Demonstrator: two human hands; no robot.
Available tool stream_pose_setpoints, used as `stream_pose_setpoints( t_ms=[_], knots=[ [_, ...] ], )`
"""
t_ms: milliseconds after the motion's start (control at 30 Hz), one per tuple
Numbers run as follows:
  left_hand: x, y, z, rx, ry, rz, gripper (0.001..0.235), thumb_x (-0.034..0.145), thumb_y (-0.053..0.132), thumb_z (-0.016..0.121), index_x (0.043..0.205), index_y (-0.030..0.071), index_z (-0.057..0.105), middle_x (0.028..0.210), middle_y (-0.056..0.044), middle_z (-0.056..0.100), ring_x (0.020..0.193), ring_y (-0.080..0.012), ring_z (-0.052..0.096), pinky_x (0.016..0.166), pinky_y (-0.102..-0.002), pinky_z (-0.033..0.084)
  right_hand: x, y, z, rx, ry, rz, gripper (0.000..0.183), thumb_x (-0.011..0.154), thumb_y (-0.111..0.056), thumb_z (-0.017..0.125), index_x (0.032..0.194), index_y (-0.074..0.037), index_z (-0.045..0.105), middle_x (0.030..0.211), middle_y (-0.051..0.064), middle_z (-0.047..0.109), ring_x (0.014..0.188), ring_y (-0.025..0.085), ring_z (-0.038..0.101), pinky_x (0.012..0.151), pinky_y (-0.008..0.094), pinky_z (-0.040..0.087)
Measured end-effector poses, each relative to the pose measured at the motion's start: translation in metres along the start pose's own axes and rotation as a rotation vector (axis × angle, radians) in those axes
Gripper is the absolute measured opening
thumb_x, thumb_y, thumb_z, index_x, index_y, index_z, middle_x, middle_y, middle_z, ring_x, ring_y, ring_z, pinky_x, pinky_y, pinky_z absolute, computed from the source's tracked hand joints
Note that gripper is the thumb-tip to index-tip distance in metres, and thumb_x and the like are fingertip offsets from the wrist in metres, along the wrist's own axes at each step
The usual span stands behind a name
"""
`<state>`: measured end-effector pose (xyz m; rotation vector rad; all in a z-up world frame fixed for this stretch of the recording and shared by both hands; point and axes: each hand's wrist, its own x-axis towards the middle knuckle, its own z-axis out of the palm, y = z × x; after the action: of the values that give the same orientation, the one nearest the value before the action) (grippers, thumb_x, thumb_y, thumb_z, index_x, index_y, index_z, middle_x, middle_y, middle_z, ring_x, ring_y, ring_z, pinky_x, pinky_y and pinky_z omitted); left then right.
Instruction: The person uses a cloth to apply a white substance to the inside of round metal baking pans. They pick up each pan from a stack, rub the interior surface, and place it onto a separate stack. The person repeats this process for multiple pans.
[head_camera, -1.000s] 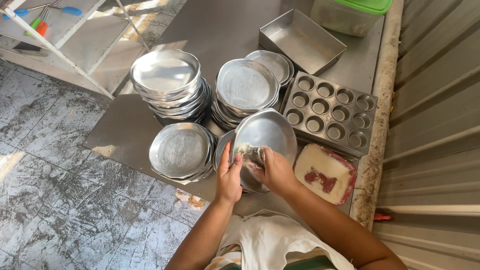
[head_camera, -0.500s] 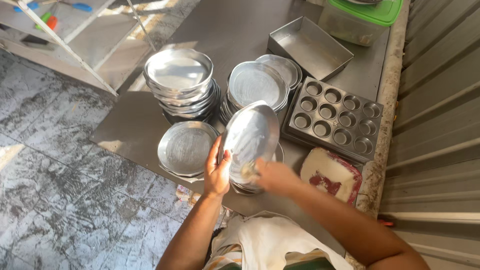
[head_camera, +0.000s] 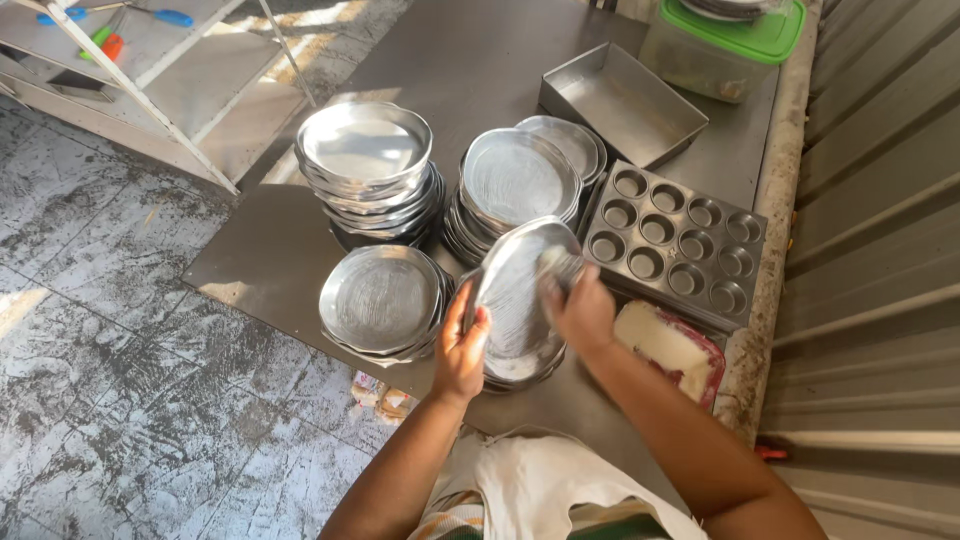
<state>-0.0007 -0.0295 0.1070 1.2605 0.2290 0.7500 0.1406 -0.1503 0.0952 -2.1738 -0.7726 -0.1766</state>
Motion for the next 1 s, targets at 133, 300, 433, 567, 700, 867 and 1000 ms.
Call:
stream_pose_setpoints(
  t_ms=[133,300,433,567,700,867,1000],
  knots=[
    [0.007,0.002,0.002,0.12,-0.077,0.05,0.051,0.105,0.015,0.057,0.151,-0.004,0.046,0.146,-0.014,0.059,0.134,-0.0196,0.056,0.113,-0.032,0.041,0.004,0.027,0.013,-0.025,0.135,-0.152,0.058,0.093,-0.033,0.074,0.127,0.006,0.047,0.096,0.022,0.066,0.081,0.04,0.065,0.071,0.047,0.053],
    [0.003,0.005,-0.006,0.265,-0.094,0.067,0.048,0.105,0.015,0.061,0.147,-0.005,0.052,0.141,-0.015,0.065,0.129,-0.0201,0.06,0.111,-0.033,0.045,-0.009,0.028,0.007,-0.021,0.107,-0.537,0.047,0.087,-0.027,0.076,0.121,-0.003,0.053,0.104,0.019,0.068,0.088,0.037,0.067,0.077,0.044,0.055],
    [-0.003,-0.008,-0.002,0.17,-0.093,0.066,0.049,0.105,0.014,0.058,0.148,-0.005,0.048,0.145,-0.014,0.059,0.132,-0.0203,0.055,0.112,-0.034,0.041,0.027,0.016,-0.011,-0.309,0.074,-0.12,0.056,0.09,-0.02,0.075,0.129,0.008,0.046,0.095,0.021,0.067,0.079,0.035,0.067,0.069,0.045,0.054],
    [0.01,-0.02,-0.004,0.252,-0.073,0.077,0.051,0.103,0.014,0.064,0.149,-0.002,0.05,0.132,-0.012,0.064,0.118,-0.0199,0.06,0.103,-0.033,0.047,-0.001,-0.02,0.003,-0.031,-0.332,0.18,0.06,0.09,-0.031,0.071,0.13,0.002,0.041,0.082,0.026,0.068,0.076,0.044,0.067,0.067,0.05,0.053],
    [0.016,-0.012,-0.023,0.125,-0.026,0.017,0.05,0.104,0.013,0.061,0.15,-0.001,0.05,0.138,-0.011,0.061,0.123,-0.0204,0.057,0.105,-0.034,0.046,-0.031,-0.02,0.0,-0.151,-0.798,-0.209,0.054,0.093,-0.045,0.064,0.119,-0.002,0.044,0.083,0.025,0.07,0.078,0.049,0.068,0.065,0.056,0.051],
    [0.002,0.003,-0.013,0.33,-0.061,0.105,0.047,0.103,0.011,0.065,0.146,-0.004,0.052,0.14,-0.012,0.061,0.13,-0.0216,0.057,0.112,-0.034,0.043,0.032,0.012,-0.021,-0.498,-0.417,0.002,0.05,0.099,-0.047,0.061,0.111,0.0,0.047,0.086,0.02,0.072,0.076,0.039,0.071,0.064,0.048,0.055],
    [0.004,0.01,0.006,0.327,-0.097,0.078,0.049,0.104,0.012,0.062,0.149,-0.003,0.052,0.133,-0.013,0.061,0.124,-0.0218,0.057,0.11,-0.033,0.044,0.031,-0.017,-0.009,-0.255,0.095,-0.05,0.052,0.096,-0.031,0.071,0.121,0.007,0.046,0.084,0.023,0.07,0.071,0.041,0.068,0.058,0.048,0.053]
  ],
)
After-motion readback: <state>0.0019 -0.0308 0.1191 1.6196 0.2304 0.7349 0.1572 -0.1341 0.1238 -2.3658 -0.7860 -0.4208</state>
